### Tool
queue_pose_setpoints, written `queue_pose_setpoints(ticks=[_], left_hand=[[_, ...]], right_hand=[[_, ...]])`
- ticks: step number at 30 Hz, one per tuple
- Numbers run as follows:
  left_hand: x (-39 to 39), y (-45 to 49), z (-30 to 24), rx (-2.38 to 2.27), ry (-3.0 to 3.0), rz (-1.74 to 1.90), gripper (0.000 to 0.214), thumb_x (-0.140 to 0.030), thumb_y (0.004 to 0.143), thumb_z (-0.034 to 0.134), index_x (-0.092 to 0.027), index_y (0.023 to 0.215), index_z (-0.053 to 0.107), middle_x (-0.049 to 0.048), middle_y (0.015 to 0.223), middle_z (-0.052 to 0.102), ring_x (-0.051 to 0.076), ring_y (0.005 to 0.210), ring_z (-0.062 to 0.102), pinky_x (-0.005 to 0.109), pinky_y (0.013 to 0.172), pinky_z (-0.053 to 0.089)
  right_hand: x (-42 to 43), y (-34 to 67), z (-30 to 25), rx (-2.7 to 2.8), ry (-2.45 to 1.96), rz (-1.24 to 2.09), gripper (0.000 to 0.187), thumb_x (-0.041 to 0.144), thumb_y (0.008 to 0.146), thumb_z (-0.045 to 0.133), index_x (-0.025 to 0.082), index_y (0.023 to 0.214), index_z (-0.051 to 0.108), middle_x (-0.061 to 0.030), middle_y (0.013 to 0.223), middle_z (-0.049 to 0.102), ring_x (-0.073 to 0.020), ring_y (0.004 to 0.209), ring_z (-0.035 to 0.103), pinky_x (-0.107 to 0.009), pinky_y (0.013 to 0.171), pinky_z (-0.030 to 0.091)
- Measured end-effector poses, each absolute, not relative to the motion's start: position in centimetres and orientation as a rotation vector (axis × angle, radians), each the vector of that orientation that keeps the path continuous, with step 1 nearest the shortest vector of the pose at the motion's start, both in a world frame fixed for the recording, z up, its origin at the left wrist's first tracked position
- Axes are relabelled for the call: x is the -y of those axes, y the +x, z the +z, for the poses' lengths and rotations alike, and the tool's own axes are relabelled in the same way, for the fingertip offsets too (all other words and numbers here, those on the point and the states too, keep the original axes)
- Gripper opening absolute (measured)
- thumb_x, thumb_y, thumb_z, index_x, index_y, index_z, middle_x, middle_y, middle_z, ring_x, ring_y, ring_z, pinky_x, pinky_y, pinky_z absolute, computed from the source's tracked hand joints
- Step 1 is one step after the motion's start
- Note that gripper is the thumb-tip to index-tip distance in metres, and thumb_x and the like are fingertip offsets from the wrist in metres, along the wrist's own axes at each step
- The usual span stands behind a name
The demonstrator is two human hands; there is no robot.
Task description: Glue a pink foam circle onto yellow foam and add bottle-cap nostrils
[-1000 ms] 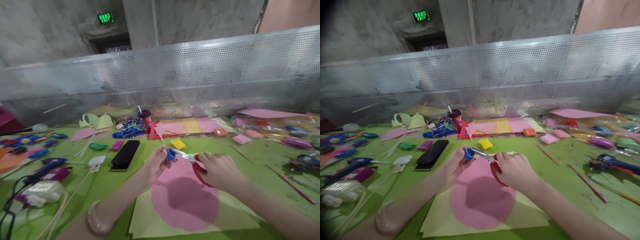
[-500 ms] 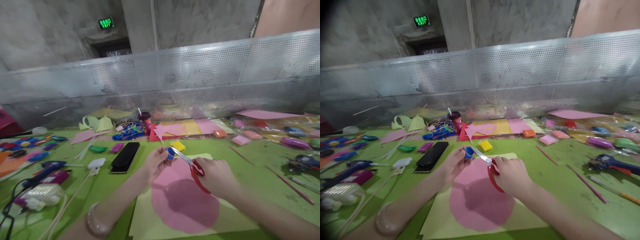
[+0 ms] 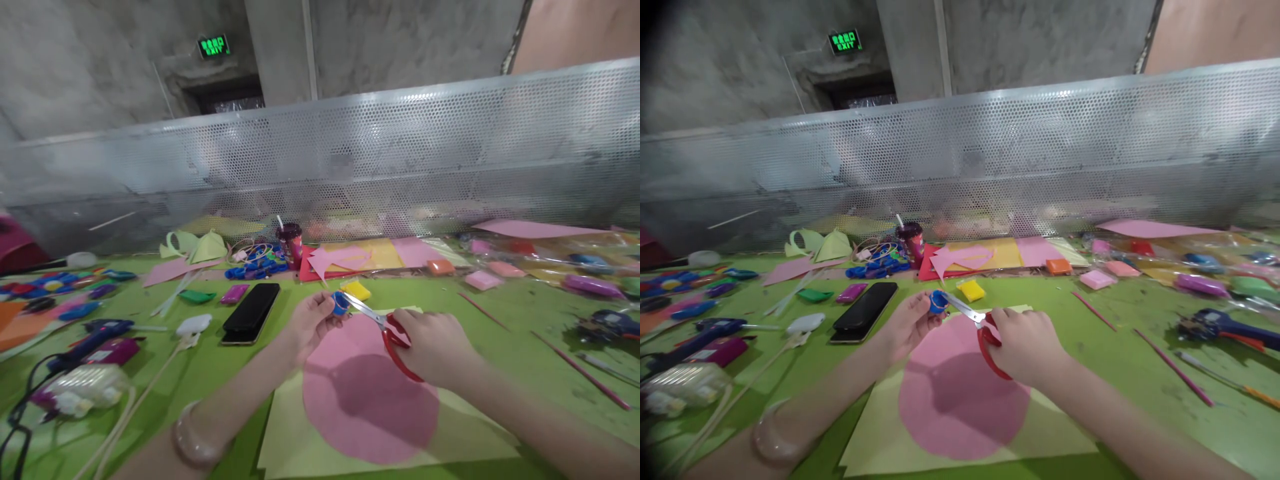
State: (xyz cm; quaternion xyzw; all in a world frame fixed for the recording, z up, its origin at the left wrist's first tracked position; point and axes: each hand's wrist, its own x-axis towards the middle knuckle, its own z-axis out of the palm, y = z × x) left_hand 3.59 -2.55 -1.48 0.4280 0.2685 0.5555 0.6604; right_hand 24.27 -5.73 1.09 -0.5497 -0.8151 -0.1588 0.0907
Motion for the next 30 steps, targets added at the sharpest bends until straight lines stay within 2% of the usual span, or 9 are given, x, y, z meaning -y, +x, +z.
queue_pose_setpoints(ticks=[7, 15, 24, 30], left_hand=[[2.9, 4.1, -1.3, -0.605, 0.977, 1.277, 0.038, -0.036, 0.056, 0.082, -0.012, 0.074, 0.059, 0.0018, 0.062, 0.063, 0.011, 0.056, 0.059, 0.021, 0.055, 0.044], [2.7, 4.1, -1.6, -0.592, 0.913, 1.284, 0.036, -0.036, 0.057, 0.082, -0.012, 0.073, 0.060, 0.0023, 0.064, 0.065, 0.011, 0.059, 0.062, 0.020, 0.056, 0.047], [2.8, 4.3, -1.4, -0.604, 0.895, 1.324, 0.037, -0.035, 0.055, 0.083, -0.011, 0.072, 0.061, 0.0015, 0.063, 0.065, 0.011, 0.055, 0.060, 0.021, 0.055, 0.048], [2.7, 4.1, -1.6, -0.621, 0.956, 1.325, 0.035, -0.033, 0.056, 0.082, -0.011, 0.075, 0.063, 0.0031, 0.066, 0.065, 0.012, 0.059, 0.062, 0.023, 0.057, 0.048]], right_hand=[[6.2, 23.7, 1.3, 2.397, -1.671, -0.582, 0.030, 0.028, 0.085, 0.035, 0.019, 0.073, 0.060, -0.0051, 0.062, 0.066, -0.0159, 0.048, 0.057, -0.027, 0.046, 0.009], [6.0, 23.8, 0.4, 2.326, -1.602, -0.640, 0.027, 0.026, 0.084, 0.038, 0.018, 0.071, 0.060, -0.0038, 0.052, 0.062, -0.0124, 0.042, 0.052, -0.026, 0.046, 0.008], [6.3, 23.8, 1.6, 2.421, -1.666, -0.526, 0.028, 0.030, 0.084, 0.038, 0.019, 0.072, 0.060, -0.0049, 0.063, 0.067, -0.0167, 0.048, 0.058, -0.026, 0.046, 0.011], [6.3, 23.8, 1.6, 2.408, -1.672, -0.590, 0.028, 0.027, 0.086, 0.037, 0.017, 0.074, 0.060, -0.0058, 0.066, 0.067, -0.0171, 0.049, 0.060, -0.027, 0.046, 0.009]])
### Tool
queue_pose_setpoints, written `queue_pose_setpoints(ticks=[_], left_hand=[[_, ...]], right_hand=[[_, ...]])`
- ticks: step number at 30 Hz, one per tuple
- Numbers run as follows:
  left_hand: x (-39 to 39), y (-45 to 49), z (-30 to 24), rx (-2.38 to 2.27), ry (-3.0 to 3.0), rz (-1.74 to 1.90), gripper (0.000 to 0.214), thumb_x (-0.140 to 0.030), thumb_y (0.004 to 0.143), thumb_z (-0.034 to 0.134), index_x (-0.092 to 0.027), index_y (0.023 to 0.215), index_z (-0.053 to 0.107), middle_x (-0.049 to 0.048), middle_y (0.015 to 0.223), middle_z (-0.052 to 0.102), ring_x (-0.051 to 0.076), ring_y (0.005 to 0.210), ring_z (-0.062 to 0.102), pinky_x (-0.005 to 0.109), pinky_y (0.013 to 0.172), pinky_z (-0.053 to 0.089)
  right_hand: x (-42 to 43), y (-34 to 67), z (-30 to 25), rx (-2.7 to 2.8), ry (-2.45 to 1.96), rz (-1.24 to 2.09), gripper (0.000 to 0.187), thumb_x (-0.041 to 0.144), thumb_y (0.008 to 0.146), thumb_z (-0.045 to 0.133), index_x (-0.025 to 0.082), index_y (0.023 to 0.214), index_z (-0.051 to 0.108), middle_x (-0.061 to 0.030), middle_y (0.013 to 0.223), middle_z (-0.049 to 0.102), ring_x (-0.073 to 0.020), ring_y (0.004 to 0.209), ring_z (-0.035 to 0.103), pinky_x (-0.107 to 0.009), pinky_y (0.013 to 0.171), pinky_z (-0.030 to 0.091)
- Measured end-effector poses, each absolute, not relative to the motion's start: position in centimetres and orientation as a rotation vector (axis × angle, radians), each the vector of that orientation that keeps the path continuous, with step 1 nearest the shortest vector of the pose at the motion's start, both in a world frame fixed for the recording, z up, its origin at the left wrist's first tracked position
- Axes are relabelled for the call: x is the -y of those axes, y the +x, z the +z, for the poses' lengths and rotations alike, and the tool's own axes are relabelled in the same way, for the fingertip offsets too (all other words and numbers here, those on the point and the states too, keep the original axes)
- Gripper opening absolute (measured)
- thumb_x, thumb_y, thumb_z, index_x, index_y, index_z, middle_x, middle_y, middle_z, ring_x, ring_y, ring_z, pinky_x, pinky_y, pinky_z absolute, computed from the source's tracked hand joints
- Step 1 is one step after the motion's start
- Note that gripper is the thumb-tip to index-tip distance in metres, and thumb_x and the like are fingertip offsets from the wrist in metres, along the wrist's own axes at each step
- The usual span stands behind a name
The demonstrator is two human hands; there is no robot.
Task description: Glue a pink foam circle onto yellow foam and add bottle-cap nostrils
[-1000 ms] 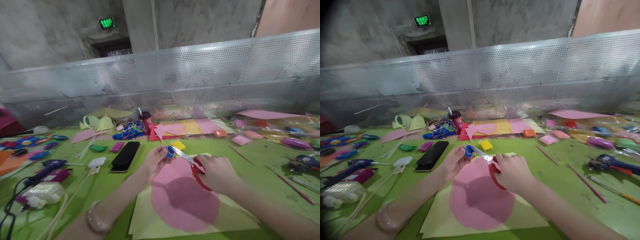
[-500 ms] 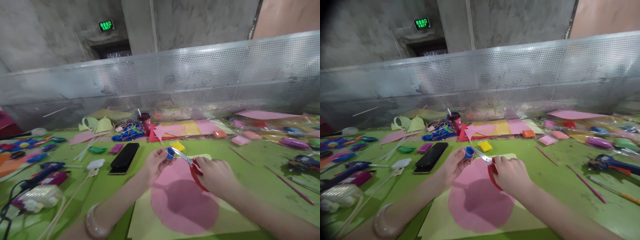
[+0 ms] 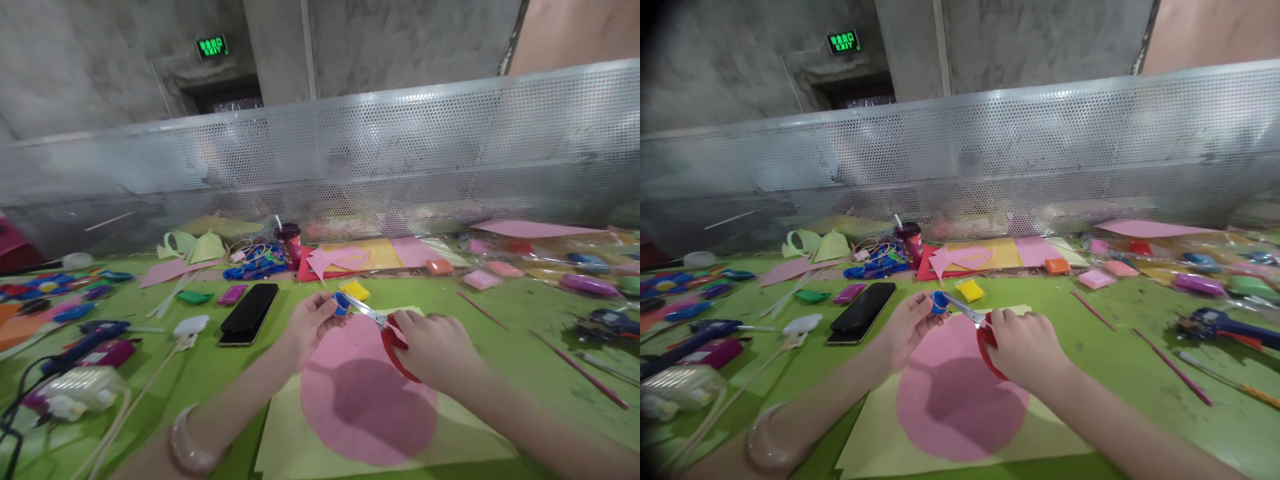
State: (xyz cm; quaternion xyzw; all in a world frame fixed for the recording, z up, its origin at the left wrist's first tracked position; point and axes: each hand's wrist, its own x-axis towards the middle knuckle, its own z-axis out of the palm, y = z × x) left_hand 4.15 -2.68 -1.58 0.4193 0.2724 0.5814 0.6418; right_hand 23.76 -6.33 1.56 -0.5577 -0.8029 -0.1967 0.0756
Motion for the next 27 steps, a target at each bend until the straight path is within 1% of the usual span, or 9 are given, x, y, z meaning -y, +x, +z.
queue_pose_setpoints(ticks=[5, 10, 12, 15, 18, 22, 25, 27], left_hand=[[2.8, 4.1, -1.6, -0.624, 0.990, 1.331, 0.032, -0.033, 0.059, 0.081, -0.011, 0.074, 0.063, 0.0038, 0.067, 0.065, 0.013, 0.060, 0.062, 0.025, 0.059, 0.048], [2.9, 4.0, -1.5, -0.611, 0.973, 1.308, 0.030, -0.031, 0.061, 0.080, -0.010, 0.075, 0.063, 0.0039, 0.066, 0.065, 0.013, 0.059, 0.061, 0.024, 0.059, 0.049], [2.9, 4.0, -1.4, -0.602, 0.939, 1.300, 0.031, -0.030, 0.059, 0.081, -0.011, 0.075, 0.063, 0.0039, 0.066, 0.066, 0.013, 0.058, 0.061, 0.024, 0.058, 0.049], [2.8, 3.9, -1.2, -0.596, 0.894, 1.293, 0.033, -0.030, 0.056, 0.083, -0.010, 0.074, 0.063, 0.0036, 0.066, 0.066, 0.012, 0.057, 0.061, 0.023, 0.058, 0.050], [2.8, 3.8, -1.1, -0.600, 0.890, 1.282, 0.033, -0.030, 0.056, 0.083, -0.010, 0.073, 0.063, 0.0034, 0.065, 0.065, 0.012, 0.057, 0.061, 0.023, 0.058, 0.050], [2.5, 3.4, -1.3, -0.602, 0.896, 1.280, 0.034, -0.031, 0.057, 0.082, -0.009, 0.076, 0.064, 0.0045, 0.069, 0.065, 0.011, 0.057, 0.060, 0.023, 0.059, 0.050], [2.4, 3.2, -1.4, -0.586, 0.910, 1.259, 0.034, -0.032, 0.058, 0.082, -0.009, 0.076, 0.064, 0.0042, 0.068, 0.065, 0.010, 0.057, 0.059, 0.023, 0.058, 0.049], [2.4, 3.1, -1.5, -0.571, 0.918, 1.250, 0.033, -0.033, 0.058, 0.081, -0.009, 0.075, 0.064, 0.0038, 0.068, 0.064, 0.010, 0.057, 0.059, 0.022, 0.059, 0.049]], right_hand=[[6.3, 23.7, 1.1, 2.383, -1.664, -0.652, 0.029, 0.026, 0.085, 0.037, 0.017, 0.073, 0.061, -0.0061, 0.063, 0.067, -0.0180, 0.049, 0.060, -0.027, 0.046, 0.008], [6.4, 23.6, 1.3, 2.387, -1.681, -0.611, 0.027, 0.025, 0.084, 0.038, 0.018, 0.072, 0.062, -0.0060, 0.063, 0.068, -0.0179, 0.048, 0.058, -0.027, 0.045, 0.008], [6.5, 23.6, 1.3, 2.392, -1.691, -0.567, 0.026, 0.025, 0.083, 0.039, 0.018, 0.070, 0.060, -0.0050, 0.061, 0.066, -0.0163, 0.046, 0.055, -0.027, 0.045, 0.009], [6.4, 23.8, 1.2, 2.394, -1.683, -0.429, 0.024, 0.024, 0.082, 0.042, 0.018, 0.062, 0.054, -0.0024, 0.054, 0.060, -0.0125, 0.043, 0.047, -0.025, 0.045, 0.013], [6.1, 24.0, 1.2, 2.386, -1.614, -0.149, 0.023, 0.020, 0.078, 0.045, 0.018, 0.056, 0.047, 0.0003, 0.050, 0.055, -0.0096, 0.043, 0.042, -0.023, 0.045, 0.019], [5.9, 24.0, 2.0, 2.318, -1.519, 0.417, 0.023, 0.010, 0.075, 0.043, 0.018, 0.054, 0.045, 0.0023, 0.050, 0.051, -0.0084, 0.045, 0.042, -0.021, 0.046, 0.026], [6.0, 24.0, 2.7, 2.215, -1.488, 0.802, 0.022, 0.013, 0.075, 0.043, 0.019, 0.054, 0.043, 0.0035, 0.049, 0.047, -0.0080, 0.041, 0.041, -0.022, 0.044, 0.029], [6.0, 24.0, 3.0, 2.167, -1.446, 0.958, 0.023, 0.019, 0.077, 0.043, 0.020, 0.054, 0.040, 0.0048, 0.047, 0.043, -0.0079, 0.038, 0.039, -0.022, 0.042, 0.028]])
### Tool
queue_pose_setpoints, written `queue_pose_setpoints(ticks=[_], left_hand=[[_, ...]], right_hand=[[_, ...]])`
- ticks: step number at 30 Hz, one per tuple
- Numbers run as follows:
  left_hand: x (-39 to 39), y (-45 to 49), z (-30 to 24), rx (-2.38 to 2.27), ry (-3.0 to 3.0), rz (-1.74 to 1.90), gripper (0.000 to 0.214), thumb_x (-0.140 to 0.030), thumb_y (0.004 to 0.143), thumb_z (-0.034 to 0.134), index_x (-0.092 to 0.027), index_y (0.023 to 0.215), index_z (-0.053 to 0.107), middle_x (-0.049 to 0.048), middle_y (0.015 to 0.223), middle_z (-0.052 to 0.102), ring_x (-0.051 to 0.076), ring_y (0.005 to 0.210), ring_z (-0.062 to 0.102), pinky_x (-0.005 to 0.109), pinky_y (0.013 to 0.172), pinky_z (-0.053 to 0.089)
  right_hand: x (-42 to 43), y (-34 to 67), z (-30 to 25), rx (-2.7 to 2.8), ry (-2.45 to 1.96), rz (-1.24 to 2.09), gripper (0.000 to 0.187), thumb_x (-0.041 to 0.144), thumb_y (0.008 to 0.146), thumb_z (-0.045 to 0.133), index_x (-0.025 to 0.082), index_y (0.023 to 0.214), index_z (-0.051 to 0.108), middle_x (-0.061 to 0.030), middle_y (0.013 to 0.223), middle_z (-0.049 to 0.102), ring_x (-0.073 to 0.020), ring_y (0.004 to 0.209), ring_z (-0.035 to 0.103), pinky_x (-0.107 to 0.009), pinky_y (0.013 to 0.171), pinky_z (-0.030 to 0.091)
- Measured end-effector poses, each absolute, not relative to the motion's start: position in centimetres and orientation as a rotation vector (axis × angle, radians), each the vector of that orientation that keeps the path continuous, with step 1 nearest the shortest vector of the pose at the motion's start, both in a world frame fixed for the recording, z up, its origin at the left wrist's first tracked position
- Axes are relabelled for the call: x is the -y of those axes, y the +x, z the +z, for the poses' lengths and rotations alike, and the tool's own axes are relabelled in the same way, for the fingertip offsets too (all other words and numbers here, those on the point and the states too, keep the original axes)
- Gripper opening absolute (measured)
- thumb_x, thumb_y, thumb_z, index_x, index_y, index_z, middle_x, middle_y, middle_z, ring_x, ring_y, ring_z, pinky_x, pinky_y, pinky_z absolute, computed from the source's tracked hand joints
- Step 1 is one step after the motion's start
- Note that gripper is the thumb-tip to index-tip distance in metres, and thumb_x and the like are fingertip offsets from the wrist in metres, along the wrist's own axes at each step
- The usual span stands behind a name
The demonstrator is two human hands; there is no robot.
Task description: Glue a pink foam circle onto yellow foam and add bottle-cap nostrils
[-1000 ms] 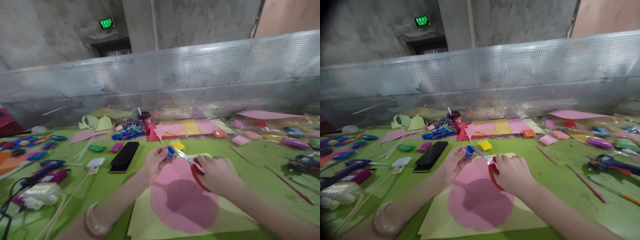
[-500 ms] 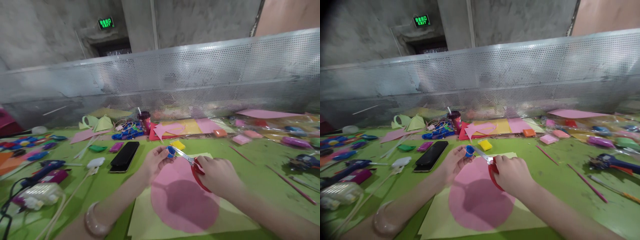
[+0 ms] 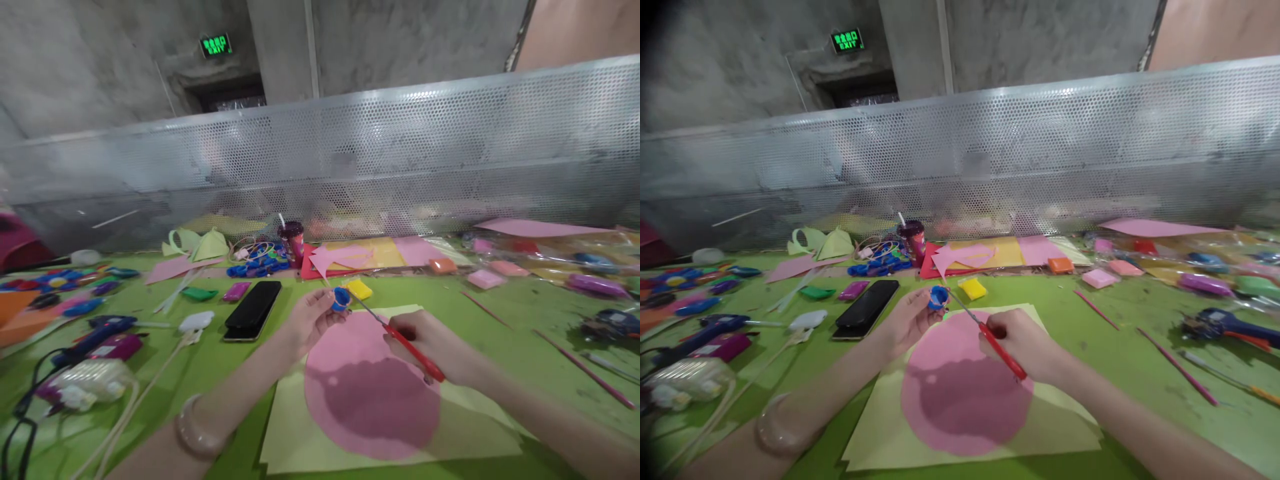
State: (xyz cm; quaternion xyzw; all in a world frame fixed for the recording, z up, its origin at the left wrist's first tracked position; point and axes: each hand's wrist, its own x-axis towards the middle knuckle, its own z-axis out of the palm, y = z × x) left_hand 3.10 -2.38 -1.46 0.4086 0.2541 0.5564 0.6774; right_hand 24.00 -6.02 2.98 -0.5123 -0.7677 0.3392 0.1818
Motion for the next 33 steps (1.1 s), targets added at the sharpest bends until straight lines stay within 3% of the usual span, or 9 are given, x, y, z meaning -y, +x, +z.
queue_pose_setpoints(ticks=[4, 11, 14, 24, 33], left_hand=[[2.3, 3.3, -1.5, -0.585, 0.923, 1.268, 0.033, -0.033, 0.058, 0.081, -0.009, 0.074, 0.063, 0.0034, 0.066, 0.064, 0.010, 0.056, 0.059, 0.022, 0.058, 0.048], [2.4, 3.8, -1.4, -0.626, 0.938, 1.286, 0.037, -0.035, 0.055, 0.083, -0.010, 0.071, 0.059, 0.0028, 0.064, 0.064, 0.010, 0.056, 0.060, 0.022, 0.057, 0.048], [2.6, 4.0, -1.4, -0.629, 0.955, 1.288, 0.038, -0.035, 0.055, 0.082, -0.010, 0.071, 0.059, 0.0024, 0.064, 0.064, 0.010, 0.057, 0.060, 0.022, 0.058, 0.049], [2.8, 4.4, -1.3, -0.633, 0.958, 1.335, 0.036, -0.033, 0.055, 0.082, -0.012, 0.070, 0.058, 0.0012, 0.066, 0.064, 0.011, 0.060, 0.061, 0.024, 0.061, 0.051], [3.1, 4.0, -1.1, -0.632, 0.970, 1.329, 0.030, -0.031, 0.060, 0.080, -0.011, 0.074, 0.063, 0.0016, 0.067, 0.064, 0.011, 0.060, 0.061, 0.023, 0.061, 0.050]], right_hand=[[5.8, 24.2, 2.7, 2.235, -1.388, 0.875, 0.027, 0.025, 0.077, 0.044, 0.021, 0.052, 0.036, 0.0043, 0.046, 0.042, -0.0090, 0.042, 0.039, -0.023, 0.044, 0.027], [5.1, 24.3, 1.2, 2.412, -1.541, -0.027, 0.021, 0.022, 0.076, 0.044, 0.020, 0.056, 0.041, 0.0007, 0.051, 0.050, -0.0103, 0.046, 0.036, -0.025, 0.048, 0.020], [5.2, 24.2, 0.7, 2.417, -1.632, -0.280, 0.018, 0.024, 0.078, 0.042, 0.019, 0.062, 0.047, -0.0022, 0.057, 0.057, -0.0116, 0.047, 0.041, -0.026, 0.048, 0.016], [6.2, 23.5, 1.1, 2.379, -1.727, -0.486, 0.027, 0.028, 0.084, 0.036, 0.019, 0.074, 0.059, -0.0051, 0.062, 0.064, -0.0134, 0.045, 0.052, -0.026, 0.045, 0.010], [5.9, 23.9, 0.7, 2.395, -1.674, -0.542, 0.027, 0.028, 0.084, 0.037, 0.018, 0.070, 0.059, -0.0050, 0.058, 0.063, -0.0135, 0.043, 0.049, -0.027, 0.045, 0.010]])
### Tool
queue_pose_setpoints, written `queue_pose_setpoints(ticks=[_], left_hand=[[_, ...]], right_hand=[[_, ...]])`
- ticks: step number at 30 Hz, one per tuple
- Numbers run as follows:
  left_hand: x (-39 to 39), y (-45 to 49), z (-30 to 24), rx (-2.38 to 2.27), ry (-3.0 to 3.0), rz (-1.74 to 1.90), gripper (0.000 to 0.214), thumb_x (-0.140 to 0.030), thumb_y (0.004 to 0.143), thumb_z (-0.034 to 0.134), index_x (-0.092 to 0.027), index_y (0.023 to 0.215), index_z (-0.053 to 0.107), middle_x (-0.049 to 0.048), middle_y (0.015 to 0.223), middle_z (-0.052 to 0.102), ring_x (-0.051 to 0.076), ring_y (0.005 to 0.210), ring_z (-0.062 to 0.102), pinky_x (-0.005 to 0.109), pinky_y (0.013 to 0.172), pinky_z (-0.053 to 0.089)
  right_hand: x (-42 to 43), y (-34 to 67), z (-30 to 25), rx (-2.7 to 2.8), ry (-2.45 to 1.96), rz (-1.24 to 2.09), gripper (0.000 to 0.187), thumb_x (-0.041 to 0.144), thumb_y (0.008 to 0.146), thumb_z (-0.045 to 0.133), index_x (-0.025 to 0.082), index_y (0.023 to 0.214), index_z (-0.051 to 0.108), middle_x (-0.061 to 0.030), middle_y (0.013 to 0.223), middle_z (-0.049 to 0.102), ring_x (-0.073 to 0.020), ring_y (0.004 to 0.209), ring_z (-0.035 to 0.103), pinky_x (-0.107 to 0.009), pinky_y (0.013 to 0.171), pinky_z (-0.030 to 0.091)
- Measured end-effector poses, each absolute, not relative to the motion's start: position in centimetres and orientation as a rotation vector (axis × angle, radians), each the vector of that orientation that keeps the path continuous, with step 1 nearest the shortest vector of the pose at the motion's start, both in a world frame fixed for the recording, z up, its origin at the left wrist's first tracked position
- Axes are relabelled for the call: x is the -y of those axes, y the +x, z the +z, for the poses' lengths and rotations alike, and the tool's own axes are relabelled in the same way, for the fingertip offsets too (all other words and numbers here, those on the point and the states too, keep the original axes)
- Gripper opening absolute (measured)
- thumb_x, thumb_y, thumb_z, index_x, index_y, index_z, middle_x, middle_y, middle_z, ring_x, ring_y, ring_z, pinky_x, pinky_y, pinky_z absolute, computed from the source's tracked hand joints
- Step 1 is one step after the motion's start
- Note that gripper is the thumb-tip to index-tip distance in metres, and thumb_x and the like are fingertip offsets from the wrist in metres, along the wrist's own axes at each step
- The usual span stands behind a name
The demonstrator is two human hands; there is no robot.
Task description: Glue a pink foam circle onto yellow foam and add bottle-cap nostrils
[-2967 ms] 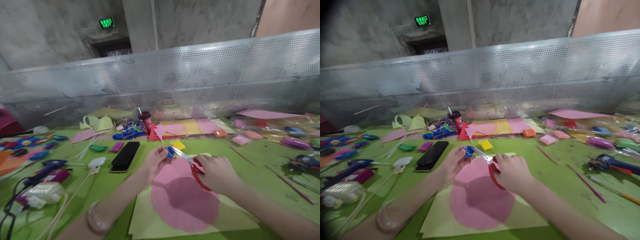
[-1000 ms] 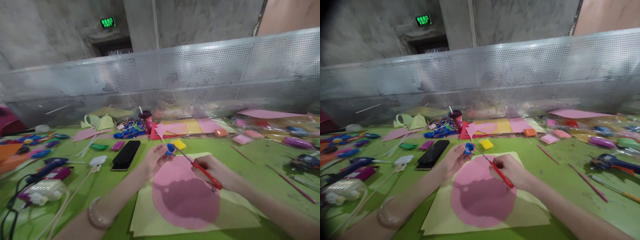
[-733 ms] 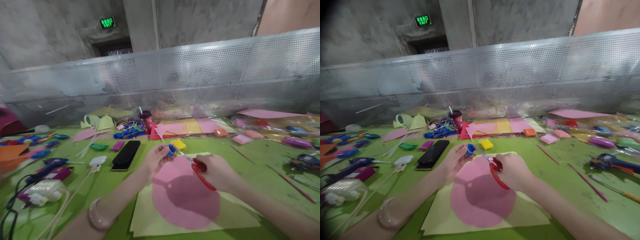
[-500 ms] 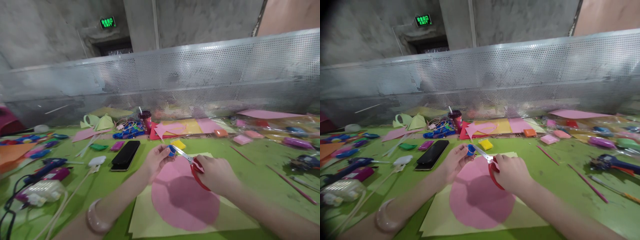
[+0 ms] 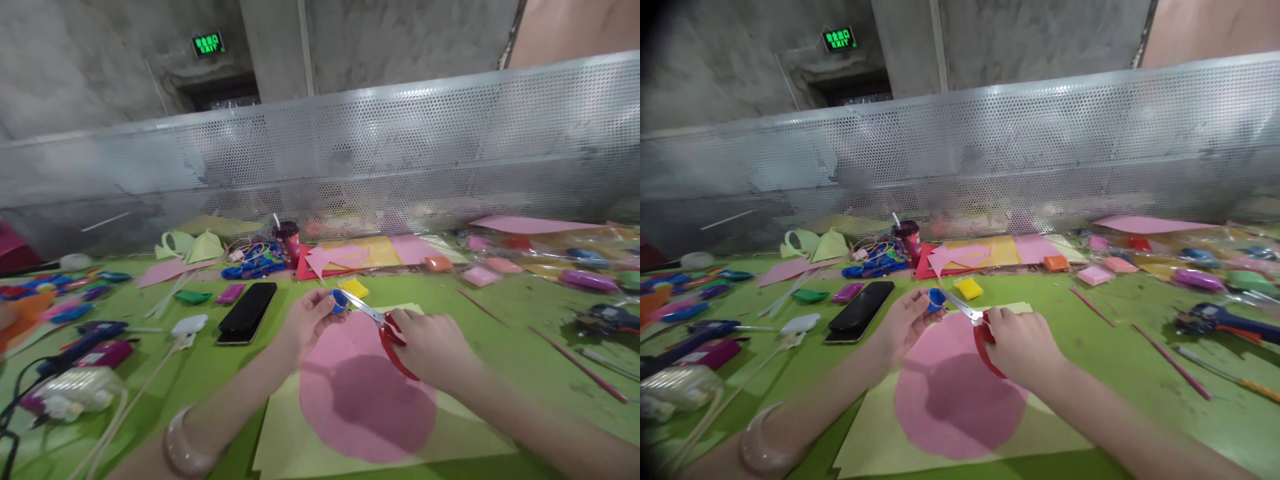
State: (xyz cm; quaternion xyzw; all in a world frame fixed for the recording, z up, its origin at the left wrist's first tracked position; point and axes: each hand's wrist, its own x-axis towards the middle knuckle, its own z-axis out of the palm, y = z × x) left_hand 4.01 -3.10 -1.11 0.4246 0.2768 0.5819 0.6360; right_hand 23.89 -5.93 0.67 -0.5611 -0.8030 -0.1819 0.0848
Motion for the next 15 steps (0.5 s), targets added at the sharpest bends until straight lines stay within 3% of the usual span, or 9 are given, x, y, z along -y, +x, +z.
queue_pose_setpoints(ticks=[6, 11, 15], left_hand=[[2.9, 3.8, -1.3, -0.636, 0.934, 1.336, 0.032, -0.032, 0.057, 0.082, -0.010, 0.074, 0.064, 0.0037, 0.069, 0.066, 0.013, 0.060, 0.062, 0.024, 0.060, 0.050], [2.8, 3.5, -1.1, -0.615, 0.917, 1.322, 0.035, -0.034, 0.055, 0.083, -0.011, 0.074, 0.065, 0.0030, 0.068, 0.066, 0.011, 0.057, 0.061, 0.024, 0.060, 0.050], [2.8, 3.4, -1.0, -0.602, 0.930, 1.300, 0.035, -0.035, 0.056, 0.082, -0.010, 0.073, 0.065, 0.0042, 0.073, 0.067, 0.010, 0.058, 0.061, 0.022, 0.060, 0.050]], right_hand=[[5.6, 24.1, 0.7, 2.374, -1.586, -0.316, 0.022, 0.024, 0.078, 0.044, 0.019, 0.057, 0.047, 0.0005, 0.049, 0.051, -0.0099, 0.042, 0.035, -0.025, 0.046, 0.014], [5.7, 24.1, 1.8, 2.313, -1.453, 0.368, 0.023, 0.014, 0.073, 0.044, 0.019, 0.052, 0.037, 0.0036, 0.047, 0.044, -0.0083, 0.044, 0.036, -0.022, 0.046, 0.025], [6.0, 24.0, 2.7, 2.210, -1.415, 0.801, 0.024, 0.017, 0.076, 0.041, 0.020, 0.053, 0.038, 0.0046, 0.047, 0.043, -0.0080, 0.042, 0.039, -0.022, 0.044, 0.027]])
